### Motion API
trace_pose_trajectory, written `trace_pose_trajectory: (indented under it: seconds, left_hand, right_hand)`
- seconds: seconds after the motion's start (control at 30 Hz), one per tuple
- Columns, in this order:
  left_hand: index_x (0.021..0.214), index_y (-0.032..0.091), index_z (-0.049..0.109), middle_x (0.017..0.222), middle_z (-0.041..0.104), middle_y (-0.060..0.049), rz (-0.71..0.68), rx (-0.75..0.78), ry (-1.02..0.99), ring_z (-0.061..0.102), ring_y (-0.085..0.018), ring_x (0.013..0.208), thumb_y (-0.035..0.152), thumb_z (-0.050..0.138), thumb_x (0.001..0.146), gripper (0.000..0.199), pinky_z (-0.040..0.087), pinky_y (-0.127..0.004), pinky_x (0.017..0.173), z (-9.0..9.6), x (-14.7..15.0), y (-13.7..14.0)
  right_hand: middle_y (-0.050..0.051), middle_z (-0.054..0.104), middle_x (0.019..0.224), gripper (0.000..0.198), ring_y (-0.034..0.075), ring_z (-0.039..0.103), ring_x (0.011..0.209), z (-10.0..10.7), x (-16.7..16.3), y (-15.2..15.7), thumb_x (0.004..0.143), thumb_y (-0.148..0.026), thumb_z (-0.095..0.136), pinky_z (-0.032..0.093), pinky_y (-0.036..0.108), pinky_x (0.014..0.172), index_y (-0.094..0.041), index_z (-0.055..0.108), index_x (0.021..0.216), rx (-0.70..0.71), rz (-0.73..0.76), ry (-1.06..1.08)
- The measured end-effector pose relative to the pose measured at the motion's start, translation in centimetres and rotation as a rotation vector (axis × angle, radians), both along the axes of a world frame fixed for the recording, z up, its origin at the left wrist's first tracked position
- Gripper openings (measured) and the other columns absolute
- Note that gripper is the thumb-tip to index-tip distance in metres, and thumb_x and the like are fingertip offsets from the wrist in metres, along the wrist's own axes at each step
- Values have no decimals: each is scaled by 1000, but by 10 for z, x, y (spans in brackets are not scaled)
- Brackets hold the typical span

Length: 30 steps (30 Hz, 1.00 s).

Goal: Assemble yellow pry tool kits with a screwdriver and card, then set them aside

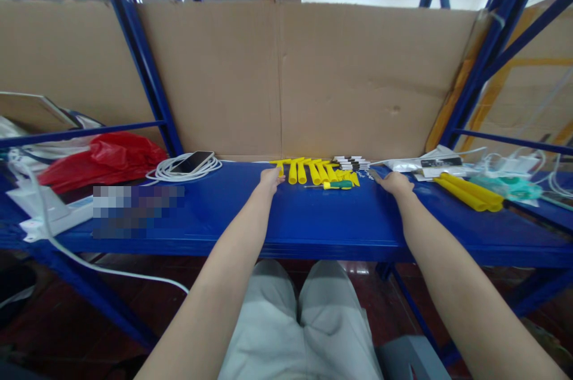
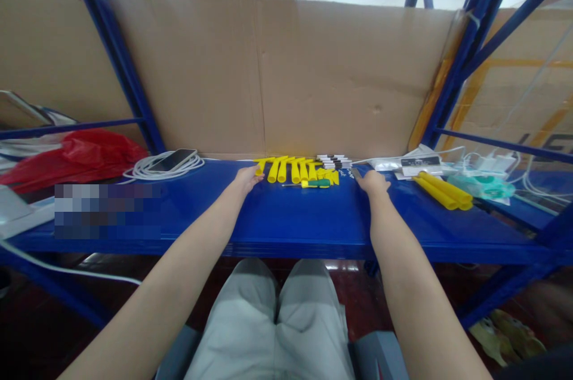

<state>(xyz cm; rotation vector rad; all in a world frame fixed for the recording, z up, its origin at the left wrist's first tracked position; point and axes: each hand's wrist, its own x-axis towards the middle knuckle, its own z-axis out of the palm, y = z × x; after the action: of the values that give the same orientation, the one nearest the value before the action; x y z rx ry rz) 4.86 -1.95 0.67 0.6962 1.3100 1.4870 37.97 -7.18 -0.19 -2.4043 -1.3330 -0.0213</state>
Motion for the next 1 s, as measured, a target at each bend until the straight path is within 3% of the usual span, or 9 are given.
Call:
trace_pose_trajectory:
  seconds: [0.1,0.23,0.4,0.63,0.83,1.0]
  left_hand:
    - [106,5,62,72,63,-7,4,5,-12,61,-12,51,3,55,85,23,50,-20,47,0,0,2]
    - [102,7,64,75,65,-10,-12,13,-38,65,-15,56,4,56,83,21,54,-23,52,0,0,3]
    - [100,7,63,68,60,-5,-33,31,-71,63,-13,53,3,55,82,20,54,-22,53,2,4,-1]
    - [93,10,62,57,55,1,-120,51,-92,58,-11,47,1,55,79,18,53,-22,52,6,9,-10]
    - [86,11,60,54,53,2,-141,76,-87,57,-10,45,-6,54,71,24,53,-22,51,8,10,-16]
    - [88,12,59,54,53,4,-146,87,-17,55,-9,44,-6,58,72,23,51,-22,54,10,10,-19]
  right_hand:
    - [26,64,117,50,38,56,118,3,-5,-3,86,-55,53,41,55,97,-10,70,96,2,11,22]
    - [26,65,110,59,39,56,114,1,-4,-1,86,-63,47,40,57,94,-9,70,95,27,11,40]
    - [29,65,99,57,42,58,106,-3,1,4,82,-63,53,41,58,88,-9,69,86,113,33,54]
    - [29,63,113,62,38,58,113,0,-6,1,86,-65,45,42,54,94,-9,68,101,68,5,69]
    - [22,68,110,45,34,61,114,1,-6,4,84,-54,56,47,49,94,-14,71,97,54,-7,75]
    - [20,70,102,36,34,65,105,-3,-1,11,78,-48,62,52,48,85,-16,73,89,130,-19,69]
